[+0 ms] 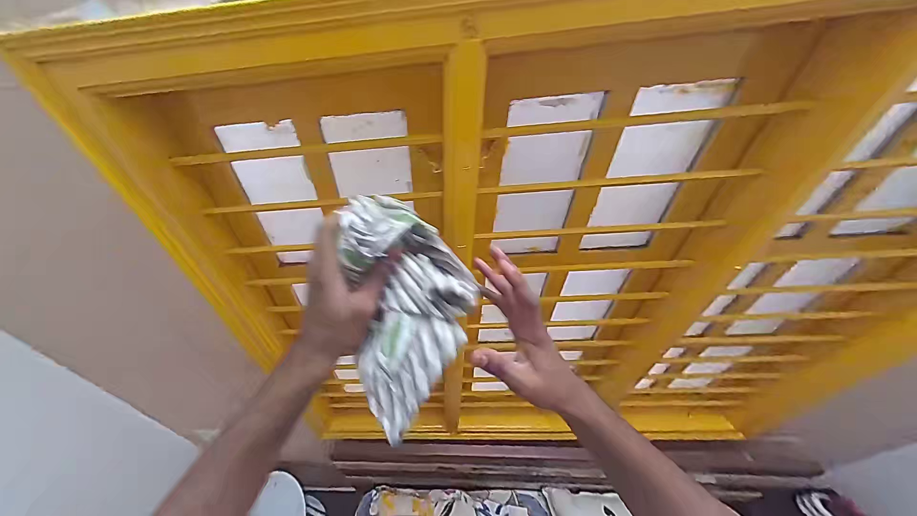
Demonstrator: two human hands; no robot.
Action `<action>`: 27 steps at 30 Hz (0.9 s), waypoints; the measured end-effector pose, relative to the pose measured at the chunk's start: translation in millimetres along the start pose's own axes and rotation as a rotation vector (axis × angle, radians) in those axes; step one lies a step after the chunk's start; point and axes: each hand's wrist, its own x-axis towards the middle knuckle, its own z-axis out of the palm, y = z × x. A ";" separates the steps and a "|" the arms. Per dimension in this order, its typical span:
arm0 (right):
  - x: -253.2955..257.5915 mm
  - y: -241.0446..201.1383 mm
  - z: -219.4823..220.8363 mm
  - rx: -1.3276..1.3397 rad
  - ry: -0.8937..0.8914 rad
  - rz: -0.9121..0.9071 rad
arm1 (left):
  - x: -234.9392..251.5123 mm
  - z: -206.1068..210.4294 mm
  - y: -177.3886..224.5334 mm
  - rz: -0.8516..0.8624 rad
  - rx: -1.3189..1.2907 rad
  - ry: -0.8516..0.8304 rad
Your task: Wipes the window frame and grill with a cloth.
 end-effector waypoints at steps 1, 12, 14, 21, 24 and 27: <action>20.6 -11.0 19.7 0.077 -0.069 -0.051 | -16.3 18.9 1.6 0.004 -0.173 -0.012; 144.5 -18.4 96.2 -0.413 0.022 -0.576 | -45.8 -24.9 -33.4 -0.202 -1.095 -0.050; 178.4 -37.0 99.1 -0.523 0.166 -0.796 | -27.2 -47.5 -40.1 0.003 -0.643 -0.025; 325.4 -35.6 151.5 -0.818 0.321 -1.129 | 21.8 -143.9 -189.7 -0.104 0.675 0.485; 373.2 -18.2 193.5 -1.024 0.219 -1.104 | 28.4 -149.6 -257.4 -0.196 0.755 0.499; 400.6 -12.3 239.9 -1.192 0.256 -0.877 | 30.3 -145.3 -311.0 -0.028 0.866 0.564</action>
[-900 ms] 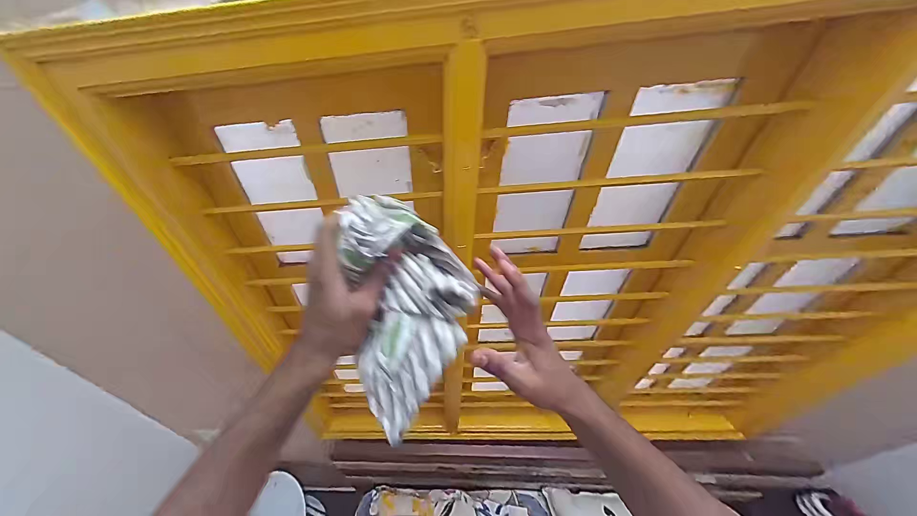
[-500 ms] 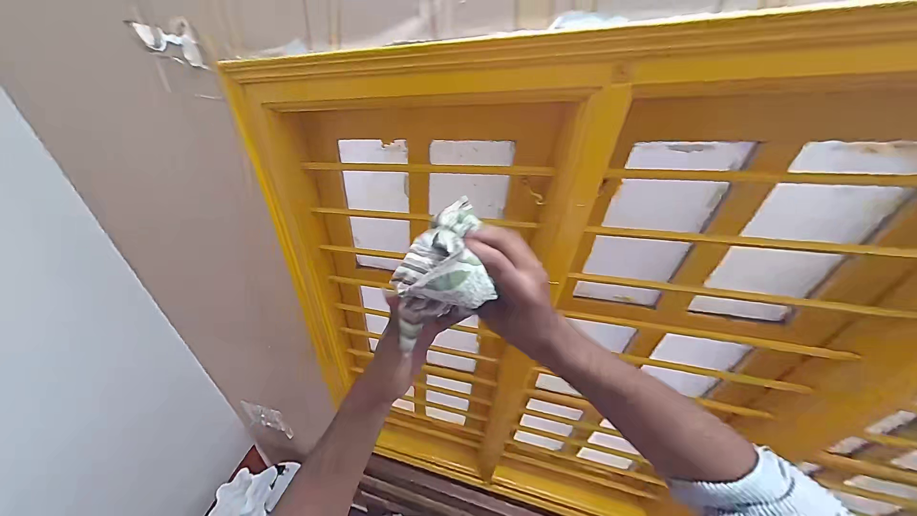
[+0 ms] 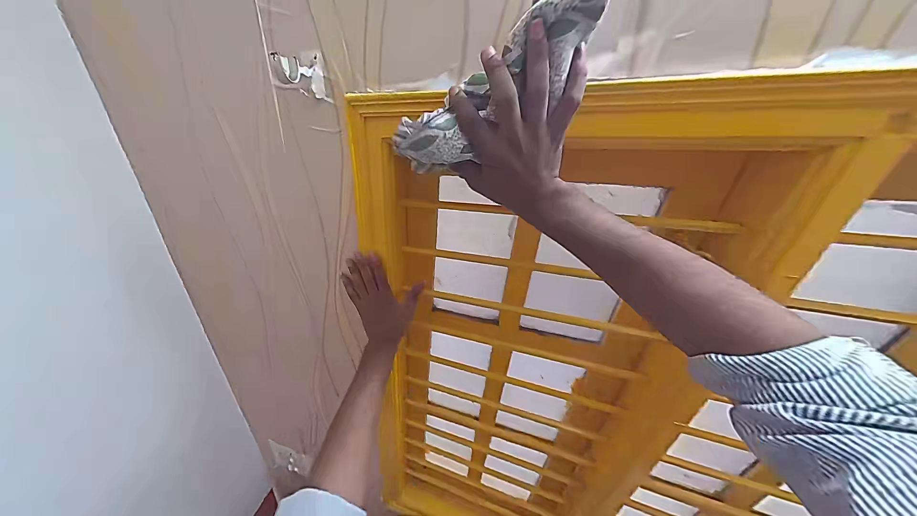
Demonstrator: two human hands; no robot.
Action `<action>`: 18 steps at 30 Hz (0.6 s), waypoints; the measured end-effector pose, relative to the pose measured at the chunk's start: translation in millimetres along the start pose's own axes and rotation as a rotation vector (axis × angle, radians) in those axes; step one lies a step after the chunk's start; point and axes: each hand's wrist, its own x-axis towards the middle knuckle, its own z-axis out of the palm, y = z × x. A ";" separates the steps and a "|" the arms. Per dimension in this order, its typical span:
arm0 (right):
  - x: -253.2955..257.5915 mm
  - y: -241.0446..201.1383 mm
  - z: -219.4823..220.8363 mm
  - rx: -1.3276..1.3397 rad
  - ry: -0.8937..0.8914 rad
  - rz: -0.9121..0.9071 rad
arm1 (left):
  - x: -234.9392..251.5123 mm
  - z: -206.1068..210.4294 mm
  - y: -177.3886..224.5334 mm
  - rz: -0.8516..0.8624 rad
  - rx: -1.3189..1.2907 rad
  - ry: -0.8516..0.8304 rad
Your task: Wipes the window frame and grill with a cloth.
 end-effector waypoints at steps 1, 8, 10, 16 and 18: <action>6.2 -10.5 11.1 -0.024 0.014 0.035 | -1.9 9.5 -7.5 0.057 0.027 0.069; 26.7 -71.7 57.1 0.057 0.037 -0.191 | -10.2 21.1 -15.2 0.122 0.015 0.174; 31.2 -72.7 58.4 0.113 -0.007 -0.262 | -11.2 21.6 -16.0 0.124 -0.001 0.171; 20.1 -65.5 54.4 0.489 -0.291 -0.743 | -12.5 18.1 -14.3 0.123 -0.030 0.155; 14.6 -71.6 53.4 0.567 -0.421 -0.897 | -12.0 18.0 -14.0 0.124 -0.045 0.159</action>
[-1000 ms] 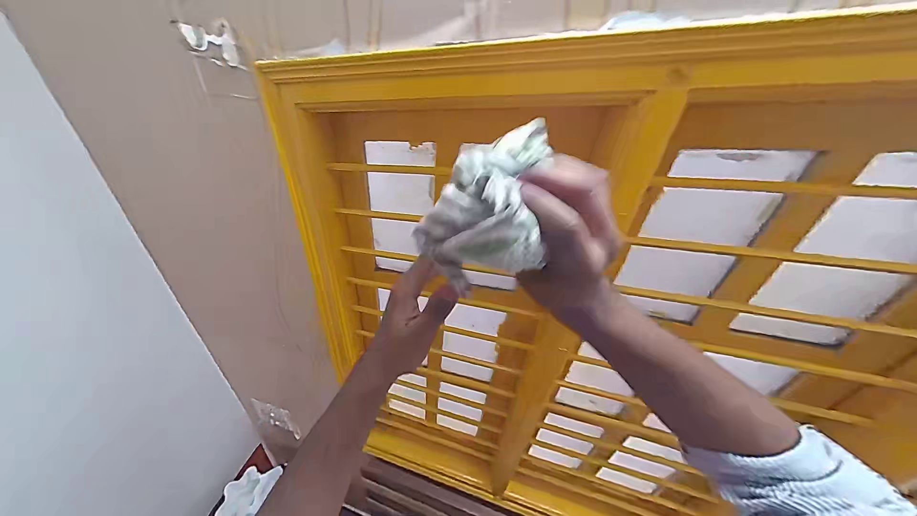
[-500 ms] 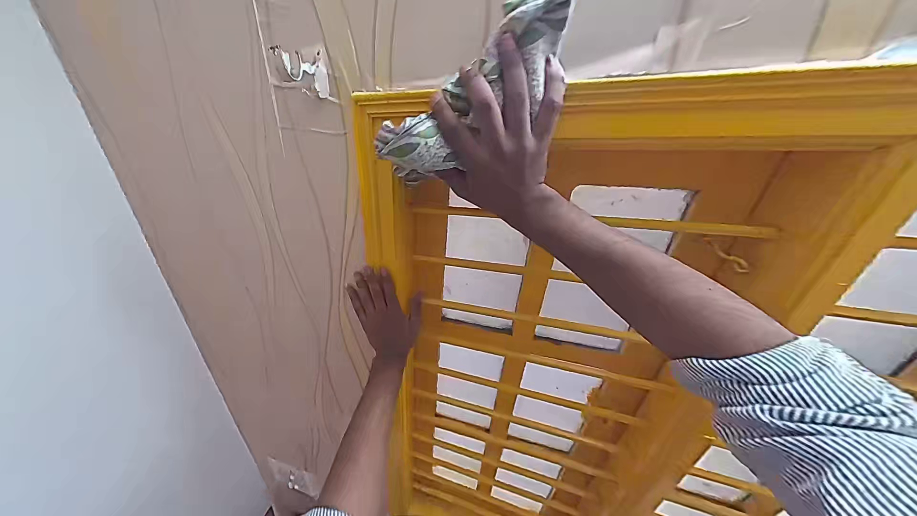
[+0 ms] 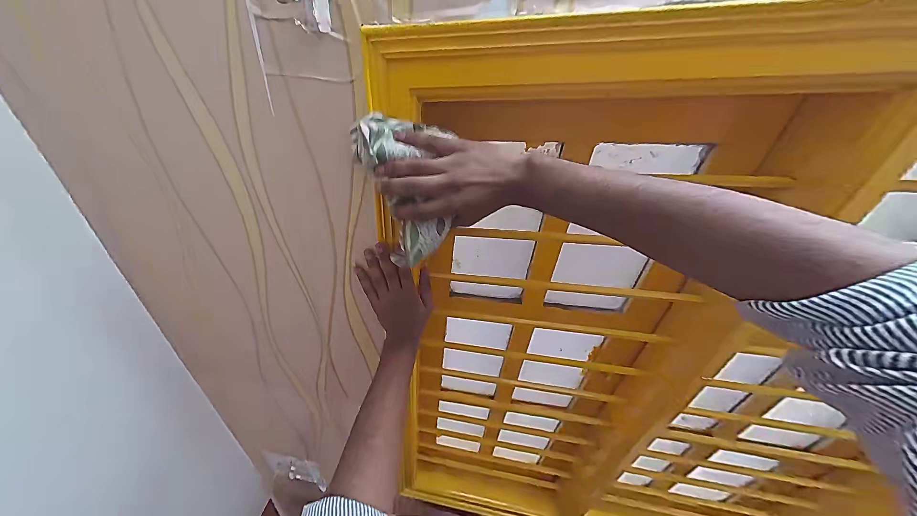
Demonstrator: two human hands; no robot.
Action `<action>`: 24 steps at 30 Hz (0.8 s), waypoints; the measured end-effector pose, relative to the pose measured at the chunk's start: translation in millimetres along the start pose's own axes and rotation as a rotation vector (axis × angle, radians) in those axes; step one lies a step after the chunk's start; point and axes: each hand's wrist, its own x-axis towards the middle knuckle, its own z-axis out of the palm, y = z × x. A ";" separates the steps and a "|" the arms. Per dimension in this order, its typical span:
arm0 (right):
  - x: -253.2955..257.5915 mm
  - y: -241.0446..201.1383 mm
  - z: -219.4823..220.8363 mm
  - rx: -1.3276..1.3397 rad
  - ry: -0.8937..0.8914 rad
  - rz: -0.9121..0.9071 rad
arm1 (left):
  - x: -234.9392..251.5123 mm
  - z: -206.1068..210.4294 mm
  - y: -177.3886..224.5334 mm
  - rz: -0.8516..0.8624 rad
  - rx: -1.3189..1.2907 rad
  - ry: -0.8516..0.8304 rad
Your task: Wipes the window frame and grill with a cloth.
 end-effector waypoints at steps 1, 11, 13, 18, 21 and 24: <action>0.8 -1.5 -0.4 -0.006 -0.013 -0.014 | 0.6 0.6 -0.8 0.000 0.004 0.002; 9.2 -1.7 -11.1 -0.215 0.206 0.495 | -0.6 -1.8 -1.7 0.021 0.033 -0.030; 7.1 -2.8 -3.3 -0.153 0.180 0.343 | 0.8 -2.7 -0.4 0.016 0.039 -0.045; -9.0 12.3 -29.5 -0.244 0.080 0.292 | 0.4 -2.3 -2.1 0.024 0.039 -0.032; -4.2 11.5 -36.0 -0.285 0.168 0.480 | 1.2 -2.8 -0.8 0.022 0.044 -0.037; 7.5 -2.4 -18.8 -0.245 0.180 0.494 | 0.0 -2.9 -1.3 0.025 0.033 -0.045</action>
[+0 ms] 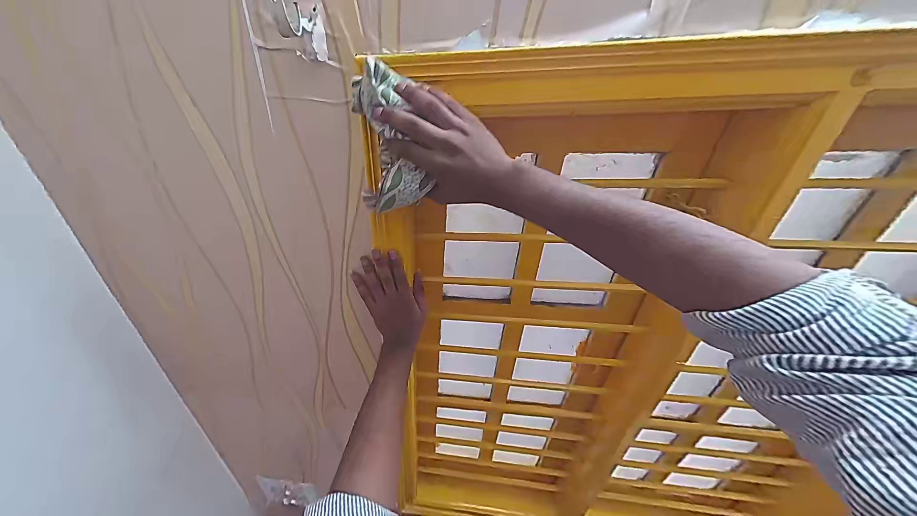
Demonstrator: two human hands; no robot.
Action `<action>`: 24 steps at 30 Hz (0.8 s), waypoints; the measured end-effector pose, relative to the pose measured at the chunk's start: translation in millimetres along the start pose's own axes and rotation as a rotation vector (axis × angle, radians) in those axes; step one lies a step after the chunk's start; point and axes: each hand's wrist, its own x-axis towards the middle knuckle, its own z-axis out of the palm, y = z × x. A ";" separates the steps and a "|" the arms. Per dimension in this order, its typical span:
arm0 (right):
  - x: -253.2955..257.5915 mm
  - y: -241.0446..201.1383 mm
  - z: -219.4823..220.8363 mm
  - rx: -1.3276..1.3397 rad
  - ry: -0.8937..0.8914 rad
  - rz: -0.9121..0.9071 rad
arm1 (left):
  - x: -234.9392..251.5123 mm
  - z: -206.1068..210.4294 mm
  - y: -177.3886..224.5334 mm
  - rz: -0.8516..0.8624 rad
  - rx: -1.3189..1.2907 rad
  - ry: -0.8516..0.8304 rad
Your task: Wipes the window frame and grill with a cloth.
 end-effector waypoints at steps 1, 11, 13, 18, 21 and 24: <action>-0.5 -3.4 3.6 0.019 -0.004 -0.035 | 0.3 0.3 -0.3 0.000 -0.003 0.002; -15.0 3.7 -21.4 -0.145 0.075 0.177 | 0.6 -0.1 -0.6 0.007 0.017 0.009; -21.3 -4.4 -11.4 -0.085 0.024 0.090 | -0.5 0.2 0.0 0.004 0.024 -0.004; -36.2 5.6 -17.6 -0.150 -0.008 -0.012 | 1.0 0.0 -0.5 0.005 0.022 -0.002; -58.8 8.4 -27.6 -0.260 0.095 0.145 | -0.1 -0.1 -0.8 0.009 0.024 -0.006; -76.2 1.5 -26.3 -0.351 0.180 0.308 | -0.1 0.5 0.1 -0.001 0.040 -0.012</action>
